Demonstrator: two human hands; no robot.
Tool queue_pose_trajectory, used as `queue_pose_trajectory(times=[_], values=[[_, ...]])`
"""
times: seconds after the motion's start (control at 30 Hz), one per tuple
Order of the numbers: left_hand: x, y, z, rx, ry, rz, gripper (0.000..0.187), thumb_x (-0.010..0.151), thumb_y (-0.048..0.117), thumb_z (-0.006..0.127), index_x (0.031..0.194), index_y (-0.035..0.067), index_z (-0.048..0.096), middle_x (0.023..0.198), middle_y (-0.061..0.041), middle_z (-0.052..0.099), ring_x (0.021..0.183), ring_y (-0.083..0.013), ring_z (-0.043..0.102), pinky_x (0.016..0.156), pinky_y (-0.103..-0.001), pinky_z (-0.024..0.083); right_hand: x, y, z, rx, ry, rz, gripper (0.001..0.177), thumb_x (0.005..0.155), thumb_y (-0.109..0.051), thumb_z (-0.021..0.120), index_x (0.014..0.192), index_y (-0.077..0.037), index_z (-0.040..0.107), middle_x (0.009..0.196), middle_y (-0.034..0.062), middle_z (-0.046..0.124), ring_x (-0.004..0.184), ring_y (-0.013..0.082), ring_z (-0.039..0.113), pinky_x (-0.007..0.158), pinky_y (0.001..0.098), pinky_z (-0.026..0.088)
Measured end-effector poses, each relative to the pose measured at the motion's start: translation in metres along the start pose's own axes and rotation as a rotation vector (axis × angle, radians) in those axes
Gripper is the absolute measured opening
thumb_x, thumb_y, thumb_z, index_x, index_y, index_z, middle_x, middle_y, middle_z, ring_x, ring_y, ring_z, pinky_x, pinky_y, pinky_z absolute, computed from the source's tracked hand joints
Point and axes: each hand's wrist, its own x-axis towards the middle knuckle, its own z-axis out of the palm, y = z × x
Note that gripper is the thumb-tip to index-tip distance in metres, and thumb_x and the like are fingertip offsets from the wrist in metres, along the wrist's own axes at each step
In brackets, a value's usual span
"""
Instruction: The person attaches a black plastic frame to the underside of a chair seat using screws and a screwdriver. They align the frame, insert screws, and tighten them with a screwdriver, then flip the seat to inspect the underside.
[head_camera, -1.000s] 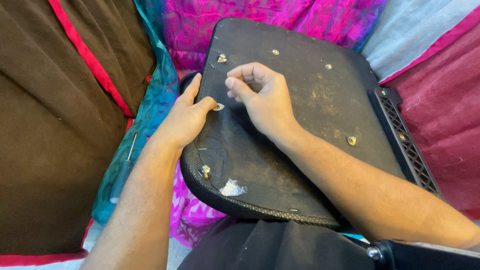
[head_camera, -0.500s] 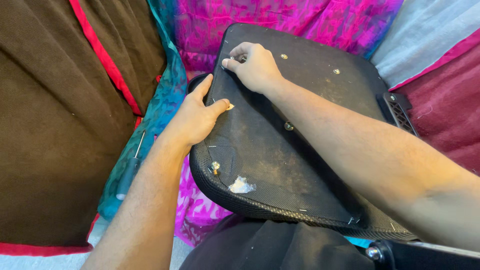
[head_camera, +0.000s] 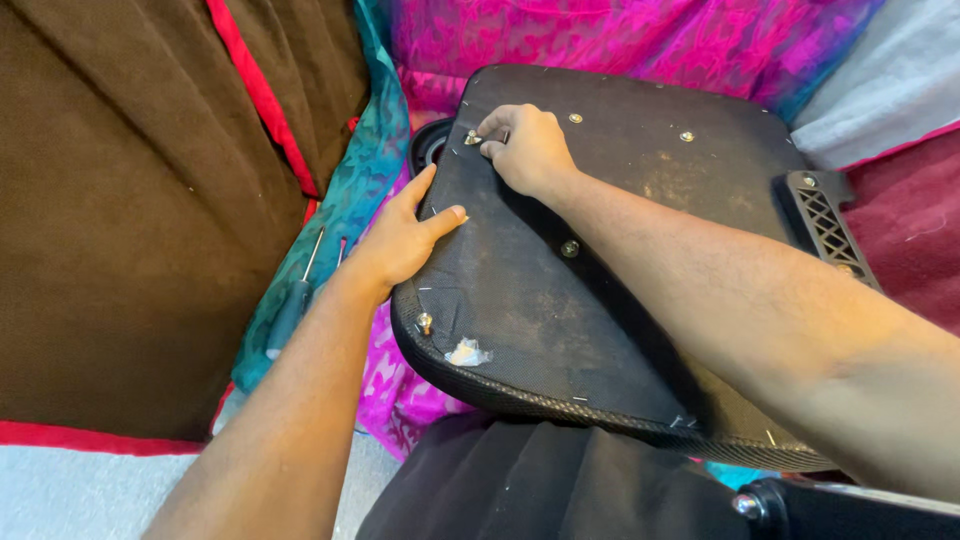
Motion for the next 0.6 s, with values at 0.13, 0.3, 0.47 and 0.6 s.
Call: queue_pose_trajectory(times=[0.13, 0.3, 0.47, 0.6], values=[[0.001, -0.038, -0.009, -0.047, -0.010, -0.088, 0.082, 0.088, 0.022, 0.074, 0.158, 0.004, 0.034, 0.145, -0.013, 0.060, 0.123, -0.0181, 0.063, 0.100, -0.031, 0.051, -0.016, 0.014, 0.014, 0.056, -0.066, 0.138, 0.016, 0.083, -0.011, 0.080, 0.098, -0.007, 0.078, 0.087, 0.0068, 0.077, 0.081, 0.0173, 0.072, 0.078, 0.0328, 0.057], [0.005, -0.069, -0.013, -0.180, -0.034, -0.148, 0.084, 0.087, 0.021, 0.073, 0.159, 0.011, 0.033, 0.140, -0.013, 0.063, 0.118, -0.0205, 0.065, 0.096, -0.033, 0.053, -0.029, 0.025, 0.025, 0.393, -0.107, 0.342, 0.012, 0.089, -0.005, 0.074, 0.100, -0.002, 0.076, 0.087, 0.0042, 0.075, 0.077, 0.0109, 0.069, 0.073, 0.0270, 0.057], [0.005, -0.088, -0.012, -0.178, -0.004, -0.215, 0.083, 0.087, 0.018, 0.071, 0.160, 0.016, 0.031, 0.137, -0.010, 0.064, 0.118, -0.0205, 0.065, 0.098, -0.033, 0.052, -0.051, 0.030, 0.027, 0.535, -0.038, 0.339, 0.018, 0.090, 0.002, 0.070, 0.108, 0.000, 0.073, 0.094, 0.0064, 0.074, 0.081, 0.0110, 0.070, 0.078, 0.0246, 0.059], [0.012, -0.081, -0.009, 0.183, 0.166, -0.010, 0.073, 0.087, 0.022, 0.078, 0.150, 0.006, 0.045, 0.133, -0.021, 0.065, 0.122, -0.0287, 0.062, 0.101, -0.038, 0.048, -0.061, 0.019, 0.019, 0.751, -0.014, 0.422, 0.028, 0.088, 0.006, 0.067, 0.115, -0.001, 0.072, 0.106, 0.0060, 0.074, 0.091, 0.0114, 0.073, 0.082, 0.0241, 0.059]])
